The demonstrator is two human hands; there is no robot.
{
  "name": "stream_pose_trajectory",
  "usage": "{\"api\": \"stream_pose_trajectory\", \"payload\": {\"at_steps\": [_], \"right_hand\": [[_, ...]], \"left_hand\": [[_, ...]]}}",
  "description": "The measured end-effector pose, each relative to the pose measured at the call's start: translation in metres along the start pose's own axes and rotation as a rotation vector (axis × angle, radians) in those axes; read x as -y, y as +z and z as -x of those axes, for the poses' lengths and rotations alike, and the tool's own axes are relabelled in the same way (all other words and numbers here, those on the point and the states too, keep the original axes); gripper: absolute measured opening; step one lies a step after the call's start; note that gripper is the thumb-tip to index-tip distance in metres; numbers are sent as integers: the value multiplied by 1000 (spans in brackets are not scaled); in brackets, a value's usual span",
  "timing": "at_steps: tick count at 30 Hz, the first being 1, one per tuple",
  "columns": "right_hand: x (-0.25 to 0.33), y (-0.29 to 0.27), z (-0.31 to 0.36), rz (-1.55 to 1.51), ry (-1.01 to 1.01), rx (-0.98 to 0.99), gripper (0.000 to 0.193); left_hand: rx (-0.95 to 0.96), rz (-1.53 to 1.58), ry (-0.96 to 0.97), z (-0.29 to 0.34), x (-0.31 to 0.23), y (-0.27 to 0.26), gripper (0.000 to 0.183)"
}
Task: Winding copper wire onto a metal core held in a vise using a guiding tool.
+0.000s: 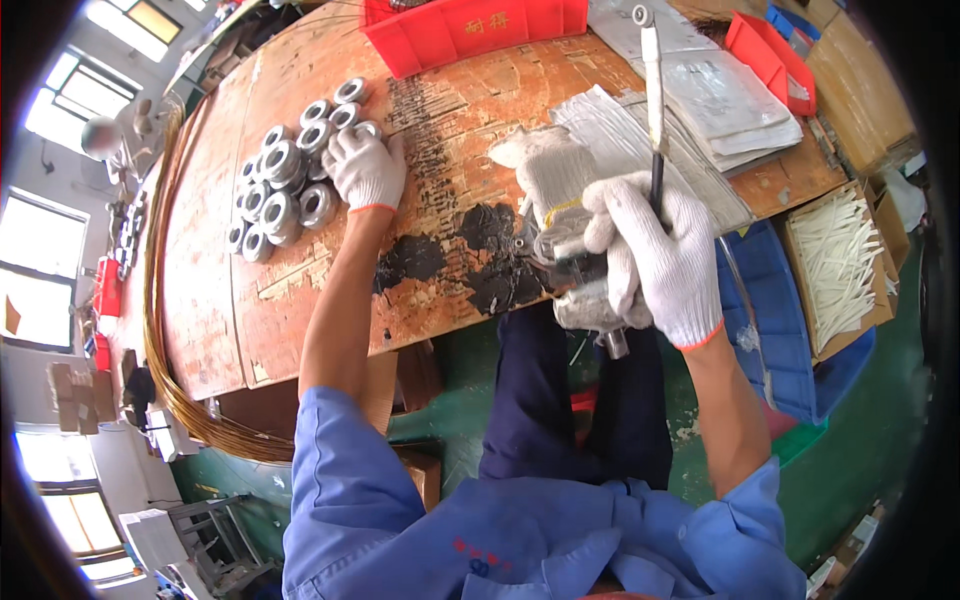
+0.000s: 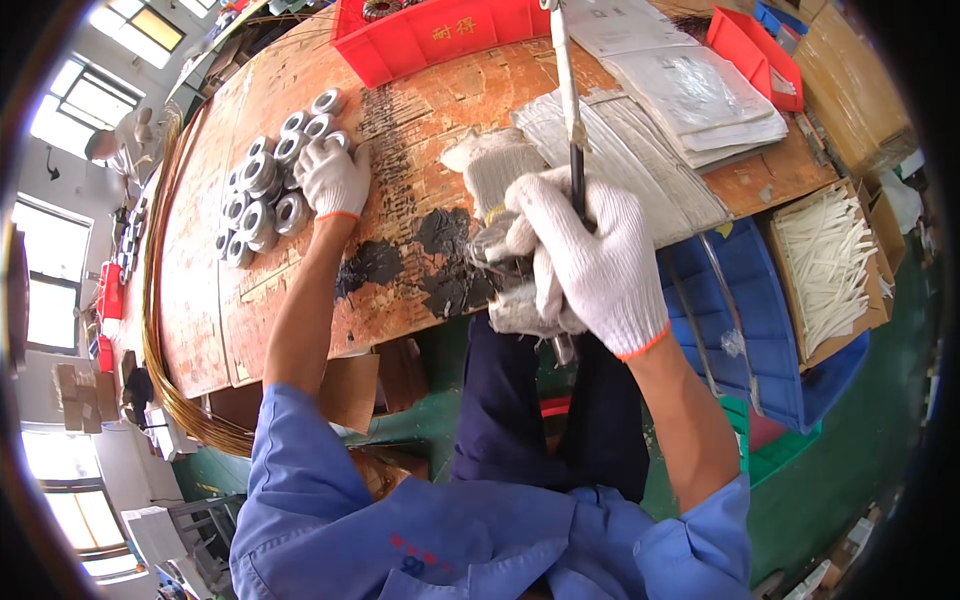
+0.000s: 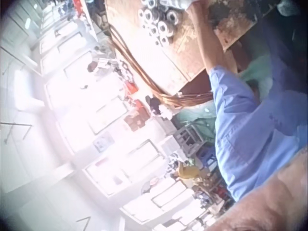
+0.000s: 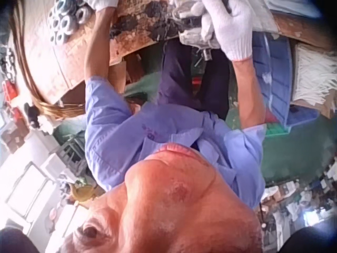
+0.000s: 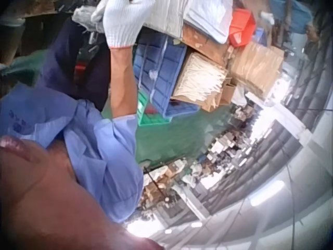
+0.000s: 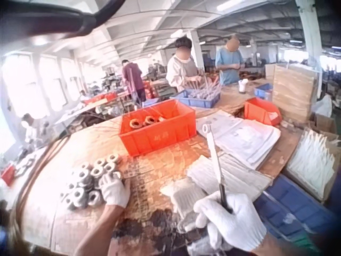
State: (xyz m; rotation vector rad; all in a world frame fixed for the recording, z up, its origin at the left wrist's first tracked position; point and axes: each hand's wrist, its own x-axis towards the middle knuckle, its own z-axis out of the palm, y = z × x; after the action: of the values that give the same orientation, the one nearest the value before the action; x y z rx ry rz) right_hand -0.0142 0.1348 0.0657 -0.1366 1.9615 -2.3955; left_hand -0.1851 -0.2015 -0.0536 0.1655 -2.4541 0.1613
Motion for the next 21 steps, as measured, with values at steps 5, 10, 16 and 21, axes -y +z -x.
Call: {"api": "stream_pose_trajectory", "payload": {"at_steps": [5,10,16,21], "right_hand": [[-8,-3,0,-12,-20,-18,27],[-15,-2,-3,-54,-82,-11,27],[-26,-16,7,-261,-251,-57,16],[-35,-31,68,-532,-140,-295,18]], "left_hand": [[41,291,163,49,-35,-47,39],[193,456,119,97,-57,-86,33],[756,2053,-733,86,-64,-144,60],[706,1855,-364,78,-91,-213,51]]}}
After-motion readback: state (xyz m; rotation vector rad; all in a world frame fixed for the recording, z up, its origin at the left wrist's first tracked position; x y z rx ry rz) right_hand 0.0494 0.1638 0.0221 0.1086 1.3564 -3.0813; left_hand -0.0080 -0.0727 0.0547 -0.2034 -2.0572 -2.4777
